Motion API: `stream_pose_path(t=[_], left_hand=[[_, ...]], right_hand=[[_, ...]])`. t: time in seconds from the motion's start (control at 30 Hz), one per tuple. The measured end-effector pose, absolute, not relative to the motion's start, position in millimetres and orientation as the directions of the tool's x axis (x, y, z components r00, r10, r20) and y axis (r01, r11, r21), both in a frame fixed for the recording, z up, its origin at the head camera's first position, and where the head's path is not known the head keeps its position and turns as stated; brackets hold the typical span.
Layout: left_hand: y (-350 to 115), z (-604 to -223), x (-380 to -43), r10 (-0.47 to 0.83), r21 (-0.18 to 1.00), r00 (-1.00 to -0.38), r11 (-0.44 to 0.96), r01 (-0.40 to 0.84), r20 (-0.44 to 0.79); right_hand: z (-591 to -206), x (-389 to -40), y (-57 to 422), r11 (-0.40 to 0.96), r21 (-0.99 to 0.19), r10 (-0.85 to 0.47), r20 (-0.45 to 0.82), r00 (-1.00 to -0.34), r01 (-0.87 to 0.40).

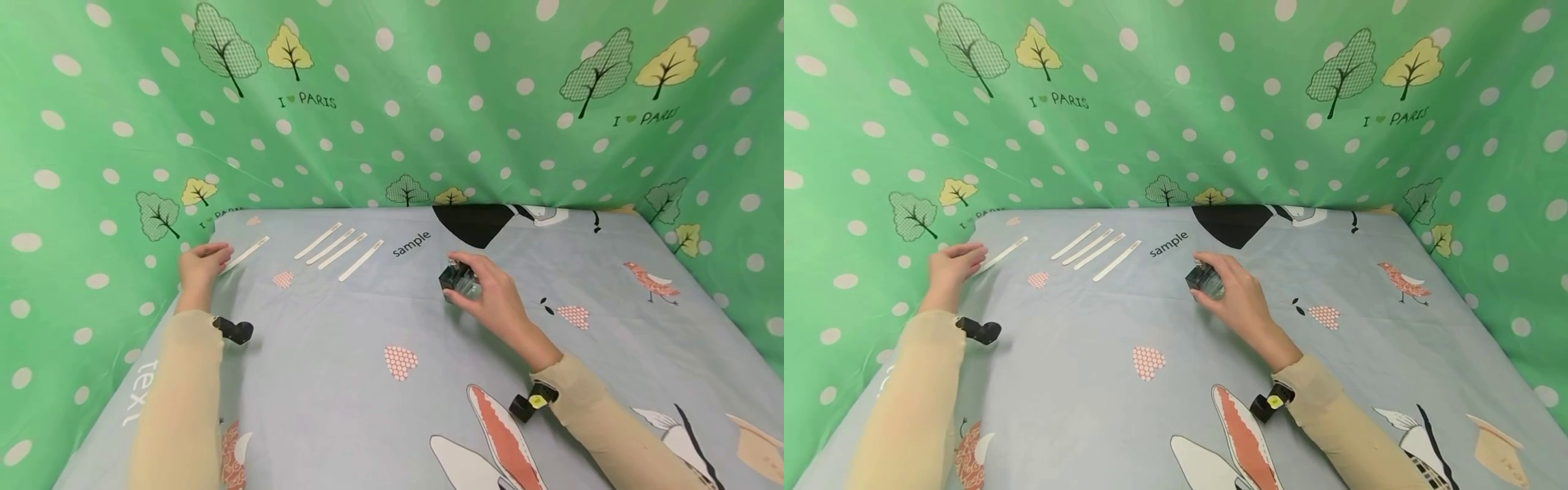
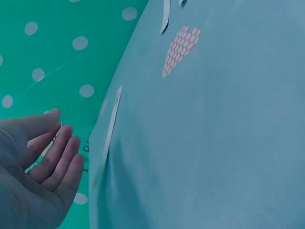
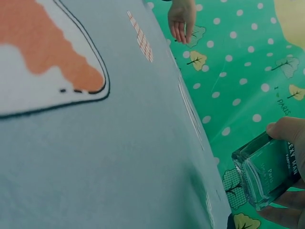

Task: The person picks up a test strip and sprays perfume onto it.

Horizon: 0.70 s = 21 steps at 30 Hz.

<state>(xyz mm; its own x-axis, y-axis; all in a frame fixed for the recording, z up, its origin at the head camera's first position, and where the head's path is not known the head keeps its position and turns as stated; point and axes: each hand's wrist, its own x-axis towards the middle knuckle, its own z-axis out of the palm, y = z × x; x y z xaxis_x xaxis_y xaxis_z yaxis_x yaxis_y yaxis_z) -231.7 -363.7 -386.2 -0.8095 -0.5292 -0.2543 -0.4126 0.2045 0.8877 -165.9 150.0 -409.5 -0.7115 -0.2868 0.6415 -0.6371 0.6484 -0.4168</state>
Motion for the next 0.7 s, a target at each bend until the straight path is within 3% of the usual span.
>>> stream_pose_path(t=[0.33,0.7], left_hand=[[-376,-405,-223,-0.641,0.912,-0.742,0.158,-0.378,-0.196],[-387,-417,-215,-0.648,0.913,-0.719,0.088,-0.398,-0.251]], right_hand=[[-410,-165,151,0.643,-0.417,-0.295,0.639,-0.710,-0.642],[-410,-166,152,0.654,-0.414,-0.296,0.630,-0.718,-0.633]])
